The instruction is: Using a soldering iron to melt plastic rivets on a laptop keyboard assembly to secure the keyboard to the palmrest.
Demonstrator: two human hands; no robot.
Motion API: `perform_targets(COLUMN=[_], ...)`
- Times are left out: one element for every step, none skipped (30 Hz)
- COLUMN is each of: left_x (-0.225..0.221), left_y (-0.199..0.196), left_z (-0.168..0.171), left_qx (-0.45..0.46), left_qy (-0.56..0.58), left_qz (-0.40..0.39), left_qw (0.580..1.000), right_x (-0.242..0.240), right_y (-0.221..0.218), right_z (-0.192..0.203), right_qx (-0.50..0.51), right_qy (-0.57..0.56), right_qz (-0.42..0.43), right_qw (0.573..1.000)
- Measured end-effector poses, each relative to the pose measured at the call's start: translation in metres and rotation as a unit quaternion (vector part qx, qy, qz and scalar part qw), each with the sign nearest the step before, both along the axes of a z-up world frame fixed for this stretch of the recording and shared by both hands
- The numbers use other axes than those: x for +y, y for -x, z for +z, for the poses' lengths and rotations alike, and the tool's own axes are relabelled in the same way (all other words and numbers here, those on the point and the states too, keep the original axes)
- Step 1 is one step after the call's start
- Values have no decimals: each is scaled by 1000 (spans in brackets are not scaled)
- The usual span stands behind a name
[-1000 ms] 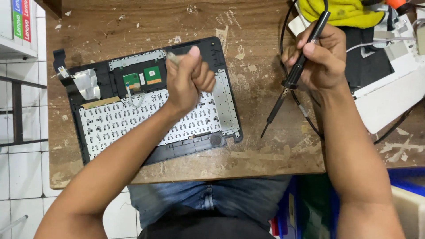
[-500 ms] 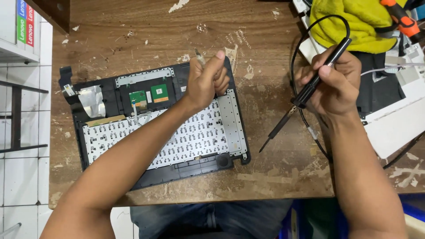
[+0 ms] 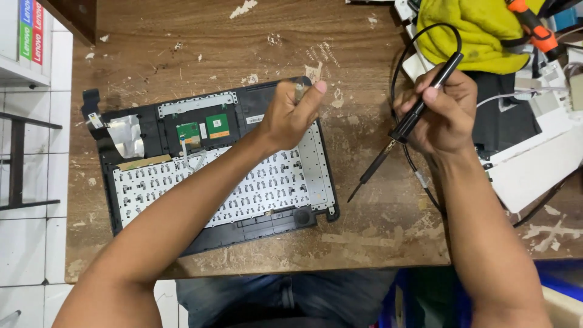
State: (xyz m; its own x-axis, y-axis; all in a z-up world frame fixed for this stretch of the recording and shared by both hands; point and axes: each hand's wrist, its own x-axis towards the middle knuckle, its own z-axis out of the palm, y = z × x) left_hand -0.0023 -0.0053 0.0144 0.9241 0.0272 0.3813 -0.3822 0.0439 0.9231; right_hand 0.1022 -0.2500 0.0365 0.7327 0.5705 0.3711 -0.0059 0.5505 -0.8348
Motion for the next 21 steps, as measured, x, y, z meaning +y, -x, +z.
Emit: perform_targets(left_x=[0,0,1,2,8,12,16,24,33,42,48,53,58,59,61,63,61,59,57,55,52], left_y=[0,-1,-3,-4,-4,-3,-3,0,3,4,5,8,11,11,10,9,13,16,18,21,23], left_z=[-3,-5,-8,-12,-8,-4,-1,11,23,36,44,52,58,56,54,53,50,47,45,43,41], left_qx=[-9,-10,-7,-1,0,15,31,31,45,56,54,82,109,111,108,104,104,95,85,84,63], left_qy=[-20,-21,11,43,43,68,94,94,8,-79,-81,-66,-51,-51,-27,-4,-4,-11,-18,-19,-20], left_qz=[7,7,1,-6,-6,-11,-17,-17,6,27,25,12,0,-1,-1,1,1,0,-1,-1,-1], left_qw=[1000,1000,1000,999,999,997,995,995,999,995,995,994,993,992,994,995,995,995,996,996,998], right_x=[0,0,-1,-1,-1,-3,-5,-5,-4,-4,-3,-4,-4,-4,-3,-1,-1,-1,-1,-1,-1], right_y=[0,0,-1,-1,-2,-2,-3,-2,-1,-1,-2,-3,-3,-1,1,2,3,3,4,3,3], right_z=[-1,1,1,0,-1,-1,-2,-1,0,2,2,1,0,1,2,3,3,3,3,3,3], right_qx=[5,4,-2,-6,-4,-9,-14,-14,-9,-8,-10,-7,-4,-2,2,4,5,12,19,18,17], right_qy=[-4,-5,1,6,6,24,43,43,47,49,47,50,54,54,67,78,78,85,91,90,94], right_qz=[-10,-10,-16,-21,-21,-37,-52,-53,-55,-60,-63,-55,-48,-49,-54,-58,-58,-65,-73,-73,-75], right_qw=[1000,1000,1000,1000,1000,999,998,998,997,997,997,997,997,997,996,995,995,994,993,993,993])
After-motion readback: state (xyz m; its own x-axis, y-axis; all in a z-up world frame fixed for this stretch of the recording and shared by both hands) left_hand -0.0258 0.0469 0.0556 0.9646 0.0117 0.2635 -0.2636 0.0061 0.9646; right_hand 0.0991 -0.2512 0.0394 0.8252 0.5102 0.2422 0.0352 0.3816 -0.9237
